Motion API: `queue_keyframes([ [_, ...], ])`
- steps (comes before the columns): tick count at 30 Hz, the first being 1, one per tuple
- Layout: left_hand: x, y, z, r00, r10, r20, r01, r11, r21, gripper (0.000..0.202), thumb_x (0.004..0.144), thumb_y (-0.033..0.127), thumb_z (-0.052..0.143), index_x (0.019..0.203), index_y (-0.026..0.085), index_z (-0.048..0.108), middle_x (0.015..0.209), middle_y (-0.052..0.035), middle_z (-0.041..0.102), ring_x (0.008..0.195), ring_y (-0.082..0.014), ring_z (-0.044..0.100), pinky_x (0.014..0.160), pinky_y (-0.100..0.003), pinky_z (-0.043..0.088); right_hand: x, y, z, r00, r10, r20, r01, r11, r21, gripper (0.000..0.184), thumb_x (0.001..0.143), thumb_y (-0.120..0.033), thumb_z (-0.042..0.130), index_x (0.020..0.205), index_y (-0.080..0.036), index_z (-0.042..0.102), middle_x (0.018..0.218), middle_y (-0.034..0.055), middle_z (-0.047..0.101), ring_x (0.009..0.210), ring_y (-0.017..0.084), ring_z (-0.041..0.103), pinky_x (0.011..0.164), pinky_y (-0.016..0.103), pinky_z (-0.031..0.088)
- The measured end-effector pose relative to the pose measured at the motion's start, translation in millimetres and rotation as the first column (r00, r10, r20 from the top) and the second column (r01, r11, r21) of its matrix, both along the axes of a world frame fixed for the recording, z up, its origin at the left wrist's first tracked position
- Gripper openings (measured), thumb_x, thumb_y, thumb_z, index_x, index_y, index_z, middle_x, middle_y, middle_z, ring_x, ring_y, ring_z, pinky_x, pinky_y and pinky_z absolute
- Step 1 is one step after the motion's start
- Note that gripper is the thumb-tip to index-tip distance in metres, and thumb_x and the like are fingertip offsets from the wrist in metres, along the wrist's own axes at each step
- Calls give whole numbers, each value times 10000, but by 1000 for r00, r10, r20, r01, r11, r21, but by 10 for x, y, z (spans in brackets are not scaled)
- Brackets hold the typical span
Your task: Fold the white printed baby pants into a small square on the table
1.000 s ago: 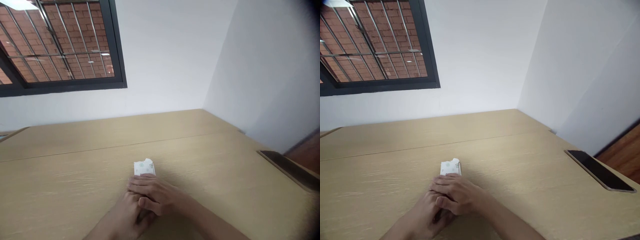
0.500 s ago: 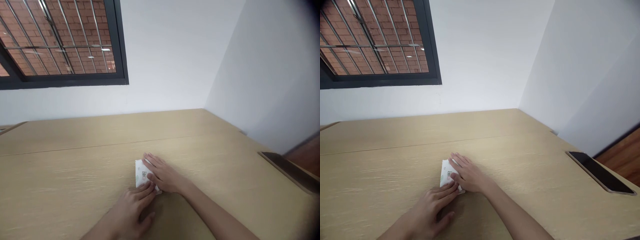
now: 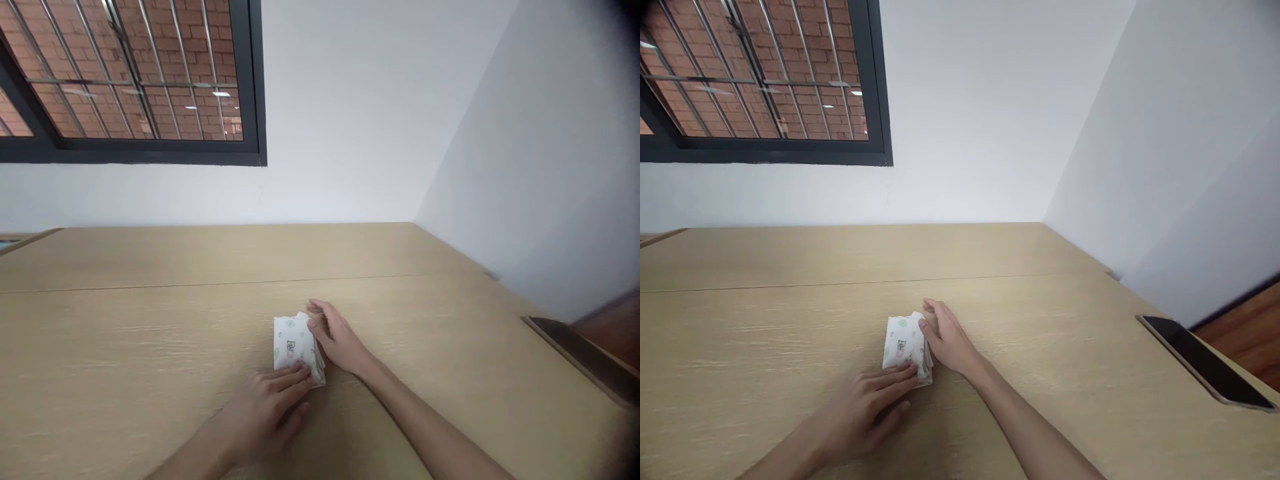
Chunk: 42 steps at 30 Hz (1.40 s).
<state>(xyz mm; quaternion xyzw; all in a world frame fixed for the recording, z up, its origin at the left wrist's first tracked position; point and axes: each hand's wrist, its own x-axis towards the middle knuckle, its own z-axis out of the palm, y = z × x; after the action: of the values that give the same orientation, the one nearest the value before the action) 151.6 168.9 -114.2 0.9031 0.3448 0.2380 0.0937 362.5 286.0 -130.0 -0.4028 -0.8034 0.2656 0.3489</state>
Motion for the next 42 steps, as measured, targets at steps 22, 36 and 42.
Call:
queue_keyframes([
  [22,-163,244,-131,825,565,1,-551,805,-220,307,985,472,422,819,223,490,799,-20,586,804,-219,544,773,-366,394,-41,-77,74,998,55,39,-61,986,156,206,985,-257,539,1163,-191,619,1109,85,607,996,202,604,890,358,497],
  [36,-170,326,-298,820,540,190,-467,823,-323,148,897,370,499,846,232,513,766,5,567,727,-181,531,684,-309,397,-73,-171,77,997,39,70,-53,978,200,194,966,-229,553,1156,-208,586,1119,75,580,1073,215,586,951,363,485],
  [42,-205,337,-335,833,502,233,-427,851,-306,137,918,364,471,871,235,478,783,13,553,709,-165,515,674,-299,404,-103,-202,86,989,37,145,-81,947,310,86,956,-214,540,1038,-193,551,1013,66,602,967,222,564,866,353,469],
])
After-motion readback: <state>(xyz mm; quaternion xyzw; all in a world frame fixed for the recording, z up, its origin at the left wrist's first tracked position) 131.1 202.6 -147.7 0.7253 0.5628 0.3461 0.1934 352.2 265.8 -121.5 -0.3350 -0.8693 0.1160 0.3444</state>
